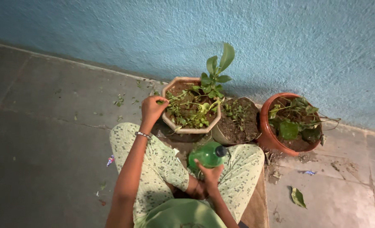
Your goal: The person sits on the floor and waters three potted plants using a green plastic bottle. They pour water into each pot, then use their hands to adjust the plants and remove debris from the soil.
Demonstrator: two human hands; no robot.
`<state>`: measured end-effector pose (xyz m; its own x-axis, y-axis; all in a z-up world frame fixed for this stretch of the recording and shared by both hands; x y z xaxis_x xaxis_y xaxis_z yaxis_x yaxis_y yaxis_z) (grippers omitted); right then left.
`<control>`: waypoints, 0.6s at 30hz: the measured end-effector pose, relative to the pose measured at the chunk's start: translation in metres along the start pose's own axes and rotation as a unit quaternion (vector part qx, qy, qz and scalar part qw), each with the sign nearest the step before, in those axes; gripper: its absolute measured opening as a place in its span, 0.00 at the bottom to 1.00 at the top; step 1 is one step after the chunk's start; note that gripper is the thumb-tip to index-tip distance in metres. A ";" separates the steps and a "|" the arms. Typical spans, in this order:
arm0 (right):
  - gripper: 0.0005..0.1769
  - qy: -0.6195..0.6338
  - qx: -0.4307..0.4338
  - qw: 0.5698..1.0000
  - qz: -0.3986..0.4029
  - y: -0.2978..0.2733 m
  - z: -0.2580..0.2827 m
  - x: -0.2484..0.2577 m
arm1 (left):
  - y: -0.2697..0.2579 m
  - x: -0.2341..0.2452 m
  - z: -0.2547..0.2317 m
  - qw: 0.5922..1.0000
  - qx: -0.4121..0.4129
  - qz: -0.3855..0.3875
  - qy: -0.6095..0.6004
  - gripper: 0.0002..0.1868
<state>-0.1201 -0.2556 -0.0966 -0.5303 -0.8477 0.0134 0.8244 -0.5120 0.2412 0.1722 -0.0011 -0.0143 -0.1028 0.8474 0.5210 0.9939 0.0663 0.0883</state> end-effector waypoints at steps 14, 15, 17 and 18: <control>0.35 -0.073 0.229 0.961 -0.138 0.089 0.159 0.090 | 0.021 -0.036 0.057 0.992 0.118 0.016 0.037 0.11; 0.37 -0.090 0.249 0.951 -0.159 0.100 0.168 0.096 | 0.021 -0.036 0.057 0.991 0.126 0.017 0.038 0.11; 0.43 -0.125 0.307 0.926 -0.180 0.121 0.191 0.113 | 0.019 -0.031 0.055 0.992 0.126 0.021 0.023 0.11; 0.46 -0.143 0.346 0.910 -0.180 0.130 0.204 0.117 | 0.017 -0.028 0.053 0.993 0.119 0.024 0.007 0.10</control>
<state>-0.1155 -0.3932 0.1338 -0.8524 -0.5213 0.0400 0.3178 -0.4558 0.8314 0.1937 0.0042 -0.0721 -0.0536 0.8458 0.5308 0.9790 0.1492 -0.1390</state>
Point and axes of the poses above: each hand's wrist, its own y-axis towards the middle knuckle, its own x-axis out of the back of the hand, z = x × y, the point moved 10 cm from there along y, towards the middle knuckle, and after that the axes turned 14 degrees about x, right-handed, at the moved point
